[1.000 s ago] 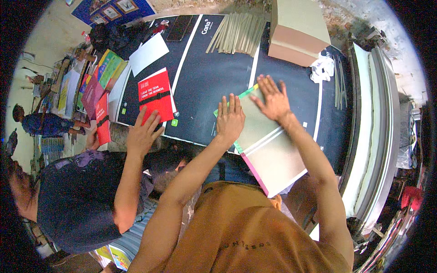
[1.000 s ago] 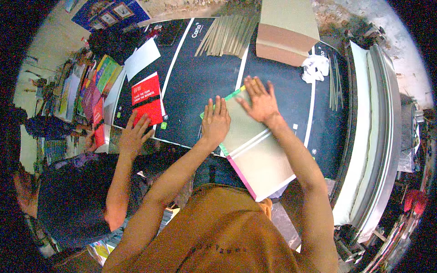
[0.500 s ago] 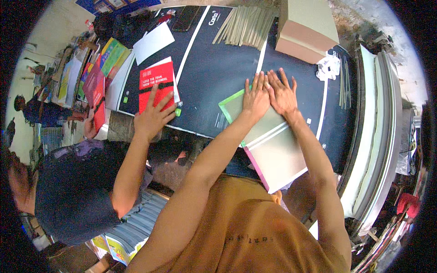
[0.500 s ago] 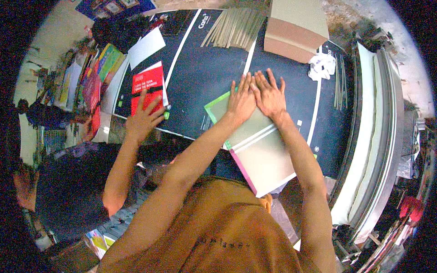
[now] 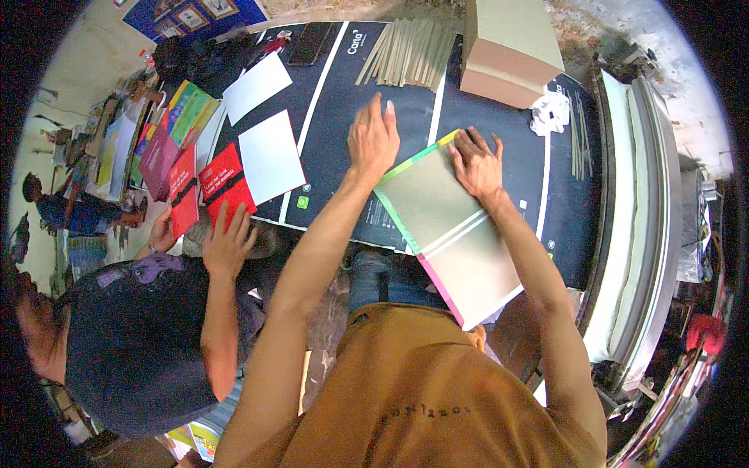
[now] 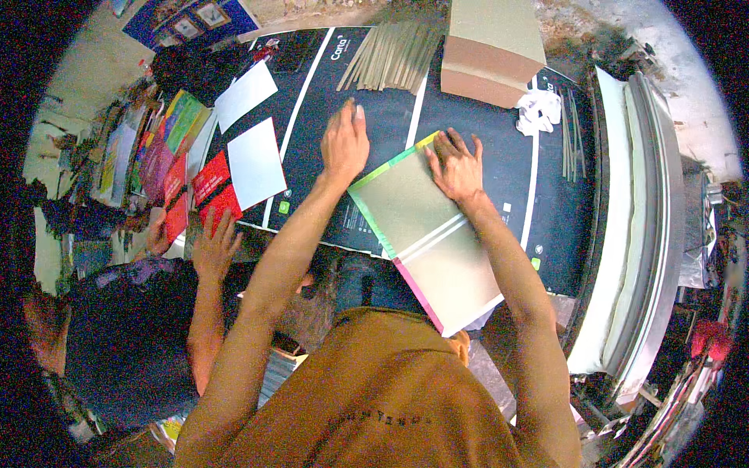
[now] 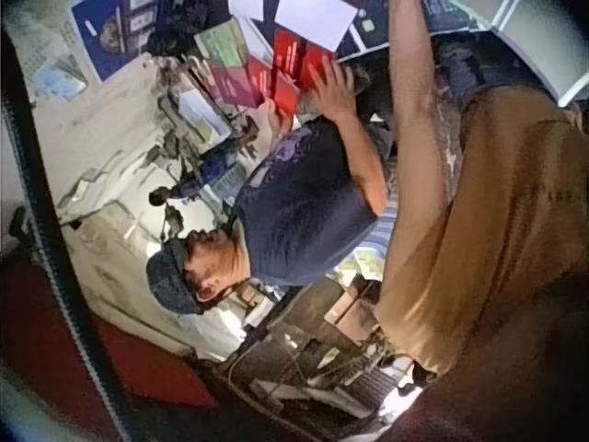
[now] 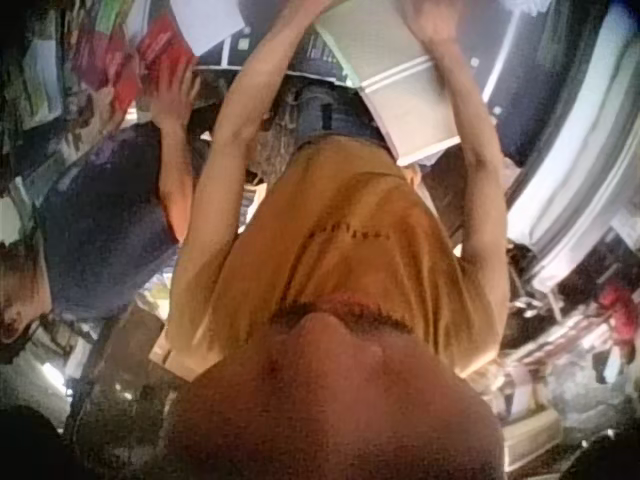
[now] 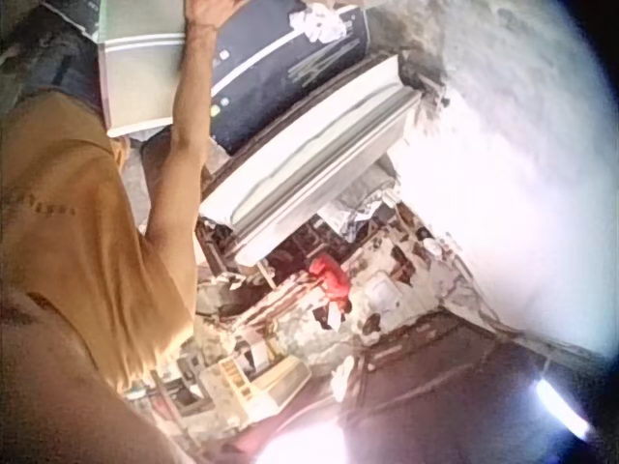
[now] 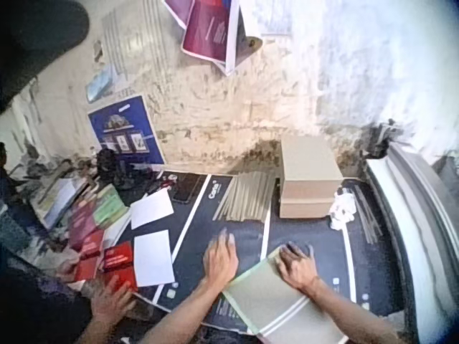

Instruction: The person applies adhesive to paper sheets using a roller machine, aligns boards onto the paper, and folds the edges to create a book cover.

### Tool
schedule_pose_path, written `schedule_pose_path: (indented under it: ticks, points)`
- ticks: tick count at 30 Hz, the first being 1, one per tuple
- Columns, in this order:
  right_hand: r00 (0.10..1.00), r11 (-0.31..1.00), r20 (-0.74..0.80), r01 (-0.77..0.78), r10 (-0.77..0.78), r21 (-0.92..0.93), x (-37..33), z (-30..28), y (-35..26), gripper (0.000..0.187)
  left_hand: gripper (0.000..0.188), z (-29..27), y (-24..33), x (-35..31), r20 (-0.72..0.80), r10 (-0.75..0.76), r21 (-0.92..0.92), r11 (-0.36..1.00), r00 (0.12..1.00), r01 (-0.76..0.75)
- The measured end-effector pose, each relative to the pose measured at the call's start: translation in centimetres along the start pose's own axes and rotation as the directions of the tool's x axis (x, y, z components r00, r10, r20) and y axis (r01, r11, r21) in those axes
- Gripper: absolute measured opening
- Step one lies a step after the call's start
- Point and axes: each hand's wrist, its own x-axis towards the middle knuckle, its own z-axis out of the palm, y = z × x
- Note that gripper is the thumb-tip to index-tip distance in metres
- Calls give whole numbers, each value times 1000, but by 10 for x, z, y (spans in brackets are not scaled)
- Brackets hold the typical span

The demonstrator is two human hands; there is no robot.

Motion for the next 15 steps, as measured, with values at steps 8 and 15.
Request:
schedule_pose_path:
  ticks: [8, 15]
  points:
    - [999, 998, -27, -28, 30, 61, -12, -30, -22, 34, 53, 76, -34, -41, 77, 191, 250, 946, 979, -205]
    - [705, 840, 566, -541, 427, 41, -140, -168, -96, 60, 50, 75, 5, -13, 101, 601, 522, 647, 793, -557]
